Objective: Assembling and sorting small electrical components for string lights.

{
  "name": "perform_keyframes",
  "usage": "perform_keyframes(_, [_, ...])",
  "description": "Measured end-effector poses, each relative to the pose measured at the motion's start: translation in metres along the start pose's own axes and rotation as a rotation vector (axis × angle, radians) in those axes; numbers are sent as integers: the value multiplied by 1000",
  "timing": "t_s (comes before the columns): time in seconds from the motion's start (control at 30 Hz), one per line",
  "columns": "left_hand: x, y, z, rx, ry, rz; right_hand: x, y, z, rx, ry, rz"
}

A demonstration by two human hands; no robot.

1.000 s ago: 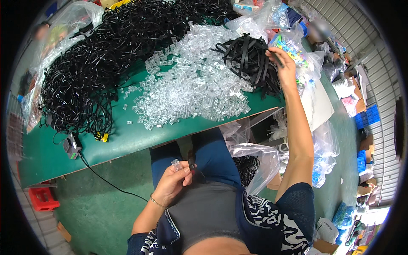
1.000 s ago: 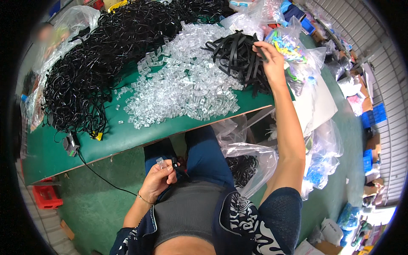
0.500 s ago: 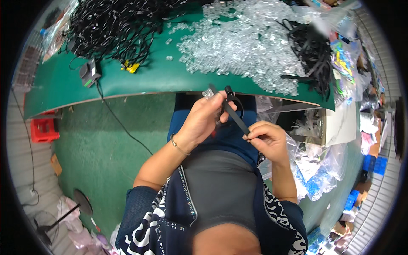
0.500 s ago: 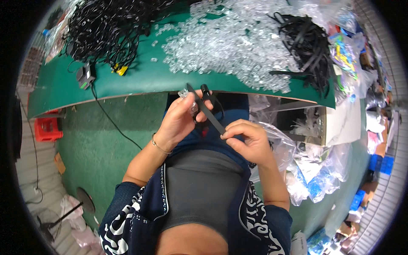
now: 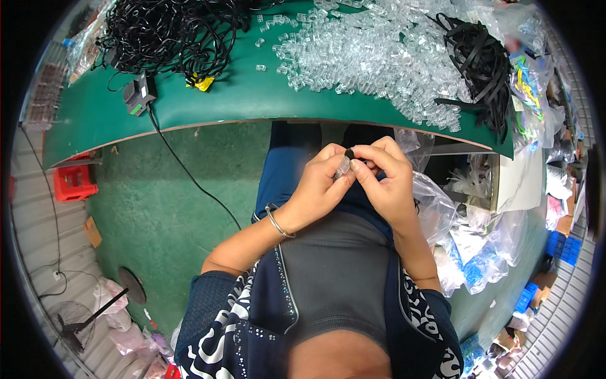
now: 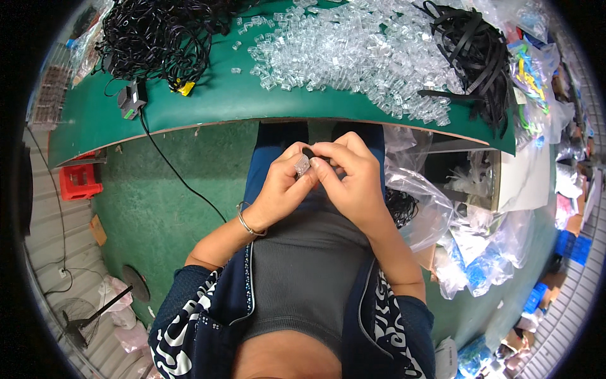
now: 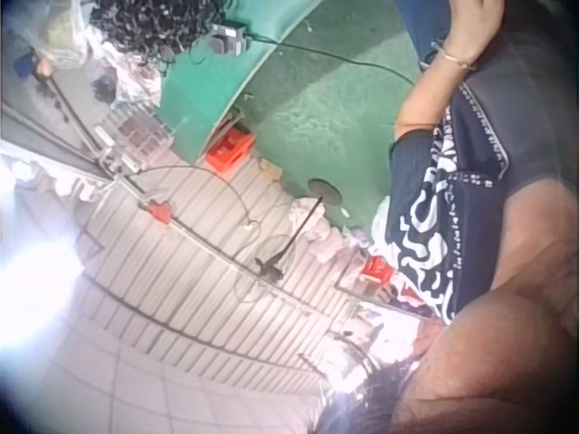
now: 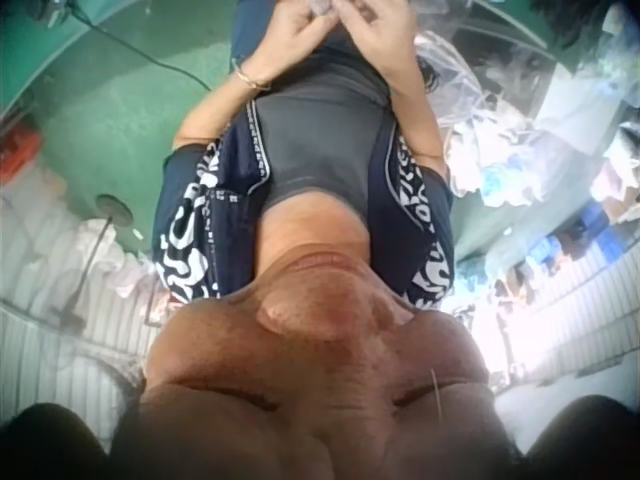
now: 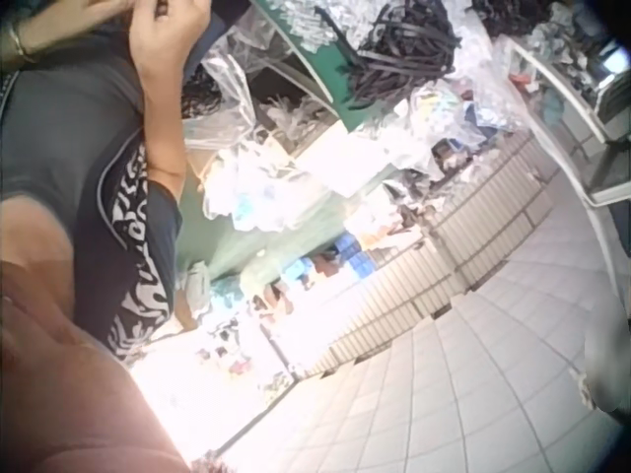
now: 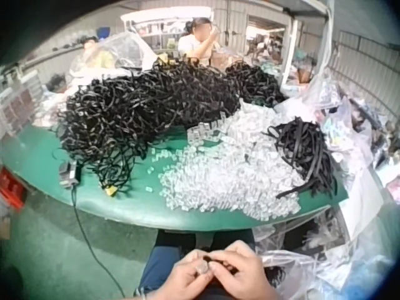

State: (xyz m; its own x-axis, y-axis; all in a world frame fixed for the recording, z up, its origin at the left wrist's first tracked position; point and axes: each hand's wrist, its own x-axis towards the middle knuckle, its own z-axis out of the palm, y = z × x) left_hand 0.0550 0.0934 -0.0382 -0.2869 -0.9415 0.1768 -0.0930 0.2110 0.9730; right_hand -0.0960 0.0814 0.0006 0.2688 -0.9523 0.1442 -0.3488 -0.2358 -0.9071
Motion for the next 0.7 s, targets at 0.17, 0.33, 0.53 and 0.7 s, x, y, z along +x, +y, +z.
perform_keyframes(0.17, [-5,3,-4,-677,55,-363,-5,8,3,282,152,-88])
perform_keyframes(0.33, [-2,9,-8,-733,190,-344,-15,-4,1,411,-51,287])
perform_keyframes(0.53, [-8,8,-1,-452,177,-214,-13,-4,4,541,-21,417])
perform_keyframes(0.7, [-10,6,5,-110,172,-25,-17,2,5,610,20,443])
